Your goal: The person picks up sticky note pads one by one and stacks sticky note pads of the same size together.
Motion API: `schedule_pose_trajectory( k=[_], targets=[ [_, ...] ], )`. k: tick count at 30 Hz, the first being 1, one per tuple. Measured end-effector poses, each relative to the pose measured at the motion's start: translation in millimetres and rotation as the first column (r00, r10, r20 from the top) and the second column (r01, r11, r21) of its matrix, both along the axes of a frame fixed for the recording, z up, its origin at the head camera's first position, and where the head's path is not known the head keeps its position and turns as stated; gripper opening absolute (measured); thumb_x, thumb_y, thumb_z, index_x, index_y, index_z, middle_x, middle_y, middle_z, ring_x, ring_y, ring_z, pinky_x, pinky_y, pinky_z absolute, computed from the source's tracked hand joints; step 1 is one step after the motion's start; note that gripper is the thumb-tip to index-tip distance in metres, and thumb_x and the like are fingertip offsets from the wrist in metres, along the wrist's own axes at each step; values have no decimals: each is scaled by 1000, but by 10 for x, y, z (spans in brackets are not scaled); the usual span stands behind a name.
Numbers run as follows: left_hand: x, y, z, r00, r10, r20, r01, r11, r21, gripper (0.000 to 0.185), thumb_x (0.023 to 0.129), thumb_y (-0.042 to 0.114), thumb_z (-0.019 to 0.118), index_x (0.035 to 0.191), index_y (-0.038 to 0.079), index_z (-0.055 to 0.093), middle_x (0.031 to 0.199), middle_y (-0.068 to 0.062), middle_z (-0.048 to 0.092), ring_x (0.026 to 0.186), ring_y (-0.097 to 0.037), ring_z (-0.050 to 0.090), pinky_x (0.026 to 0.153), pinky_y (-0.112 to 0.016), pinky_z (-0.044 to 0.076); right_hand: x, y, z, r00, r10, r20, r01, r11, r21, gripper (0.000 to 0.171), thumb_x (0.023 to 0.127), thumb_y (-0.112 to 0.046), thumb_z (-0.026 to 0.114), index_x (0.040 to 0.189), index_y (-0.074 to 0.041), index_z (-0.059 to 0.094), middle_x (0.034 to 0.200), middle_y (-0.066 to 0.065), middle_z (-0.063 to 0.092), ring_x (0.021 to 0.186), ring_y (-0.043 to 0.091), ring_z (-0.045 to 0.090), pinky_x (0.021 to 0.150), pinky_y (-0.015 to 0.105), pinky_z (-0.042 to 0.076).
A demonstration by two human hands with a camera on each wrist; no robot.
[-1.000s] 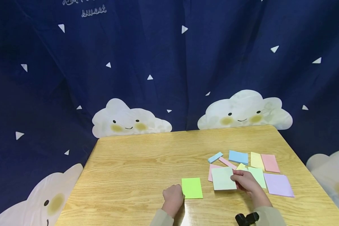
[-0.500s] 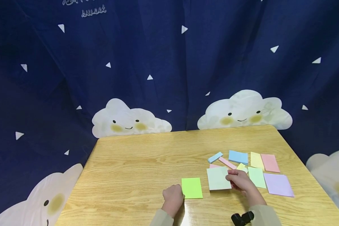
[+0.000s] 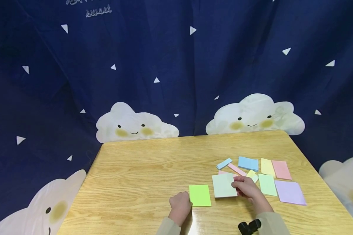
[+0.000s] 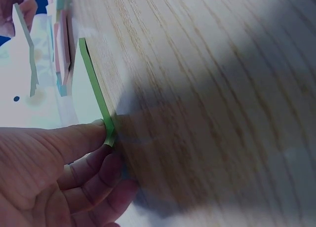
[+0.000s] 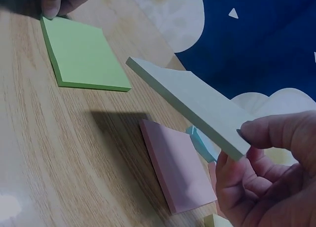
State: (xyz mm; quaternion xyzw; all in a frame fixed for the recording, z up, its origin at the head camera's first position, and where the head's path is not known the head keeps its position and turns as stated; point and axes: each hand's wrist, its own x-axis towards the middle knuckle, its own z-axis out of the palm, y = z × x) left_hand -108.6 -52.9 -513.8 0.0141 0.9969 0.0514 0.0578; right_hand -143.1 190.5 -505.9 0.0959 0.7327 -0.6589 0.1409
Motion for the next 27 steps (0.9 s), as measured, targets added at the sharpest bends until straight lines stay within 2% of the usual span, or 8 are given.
schedule_pose_trajectory(
  k=[1, 5, 21, 27],
  targets=[
    [1, -1, -2, 1000, 2, -1, -2, 1000, 1, 30, 73, 26, 71, 55, 11, 52, 52, 0, 50, 48, -14, 49, 49, -34, 42, 5, -31, 22, 1000, -19, 22, 19, 999, 31, 30, 75, -2, 58, 99, 10, 47, 63, 3, 48, 46, 7, 45, 44, 20, 39],
    [2, -3, -4, 1000, 5, -2, -5, 1000, 7, 30, 73, 26, 71, 56, 11, 52, 52, 0, 48, 47, -13, 48, 48, -34, 42, -4, -90, 50, 998, -46, 47, 43, 998, 55, 26, 77, 1, 56, 100, 11, 47, 63, 4, 48, 45, 8, 45, 43, 20, 38],
    [-2, -2, -12, 1000, 6, -8, -6, 1000, -13, 30, 73, 29, 72, 60, 9, 53, 52, -1, 48, 48, -16, 51, 48, -34, 42, -7, -234, 40, 997, -38, 62, 37, 999, 29, 31, 77, 2, 55, 104, 12, 44, 70, 5, 49, 50, 8, 45, 46, 20, 40],
    [0, 0, -14, 1000, 9, -15, -9, 1000, -16, 29, 72, 29, 72, 61, 8, 54, 53, -2, 50, 50, -18, 54, 48, -34, 42, -1, -309, 37, 997, -36, 62, 34, 999, 25, 31, 77, 2, 55, 104, 13, 45, 67, 4, 48, 49, 8, 44, 46, 20, 40]
  ],
)
